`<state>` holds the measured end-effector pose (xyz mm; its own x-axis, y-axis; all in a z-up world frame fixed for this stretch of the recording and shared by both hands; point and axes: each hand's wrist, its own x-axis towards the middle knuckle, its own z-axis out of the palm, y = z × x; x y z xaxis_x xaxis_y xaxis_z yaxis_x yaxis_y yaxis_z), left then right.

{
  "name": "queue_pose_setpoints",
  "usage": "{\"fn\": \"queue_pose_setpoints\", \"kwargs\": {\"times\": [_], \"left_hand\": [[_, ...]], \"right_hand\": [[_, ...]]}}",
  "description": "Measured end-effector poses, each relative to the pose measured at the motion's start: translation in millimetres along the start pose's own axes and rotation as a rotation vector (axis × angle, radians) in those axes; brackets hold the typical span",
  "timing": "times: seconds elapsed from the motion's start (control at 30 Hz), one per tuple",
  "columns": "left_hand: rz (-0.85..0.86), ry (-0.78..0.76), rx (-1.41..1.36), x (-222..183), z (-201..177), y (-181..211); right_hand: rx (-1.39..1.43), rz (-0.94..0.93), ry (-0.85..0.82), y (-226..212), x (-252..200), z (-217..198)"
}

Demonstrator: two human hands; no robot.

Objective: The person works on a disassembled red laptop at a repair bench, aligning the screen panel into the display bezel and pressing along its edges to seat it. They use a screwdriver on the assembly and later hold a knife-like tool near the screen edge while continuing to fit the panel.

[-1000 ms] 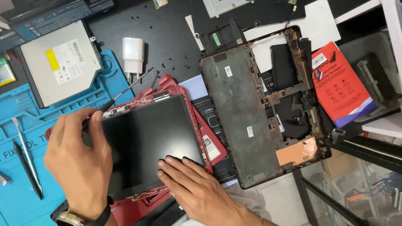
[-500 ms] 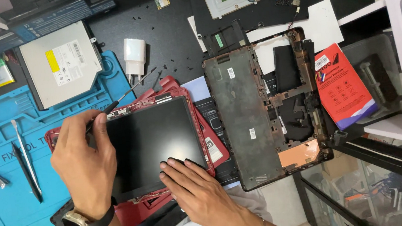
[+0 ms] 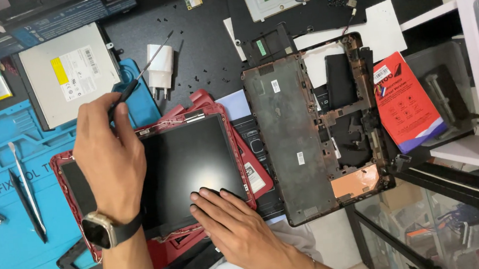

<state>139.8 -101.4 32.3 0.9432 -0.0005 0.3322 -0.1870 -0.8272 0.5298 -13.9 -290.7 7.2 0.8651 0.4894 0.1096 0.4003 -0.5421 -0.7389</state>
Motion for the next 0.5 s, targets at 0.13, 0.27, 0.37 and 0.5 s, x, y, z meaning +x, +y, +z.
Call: {"fn": "queue_pose_setpoints", "kwargs": {"times": [0.13,0.27,0.37,0.5], "left_hand": [[0.0,-0.025,-0.003,9.9,9.1,1.6],[0.003,-0.027,-0.015,10.3,12.2,1.9],[0.007,-0.025,-0.009,8.6,9.1,2.9],[-0.004,-0.039,0.01,9.4,7.8,8.1]], "right_hand": [[-0.03,-0.008,-0.009,-0.5,0.6,-0.8],[-0.024,-0.007,-0.007,0.2,0.3,-1.7],[-0.018,-0.009,-0.002,-1.4,0.8,-2.2],[-0.041,-0.021,-0.004,-0.6,0.4,-1.6]]}}
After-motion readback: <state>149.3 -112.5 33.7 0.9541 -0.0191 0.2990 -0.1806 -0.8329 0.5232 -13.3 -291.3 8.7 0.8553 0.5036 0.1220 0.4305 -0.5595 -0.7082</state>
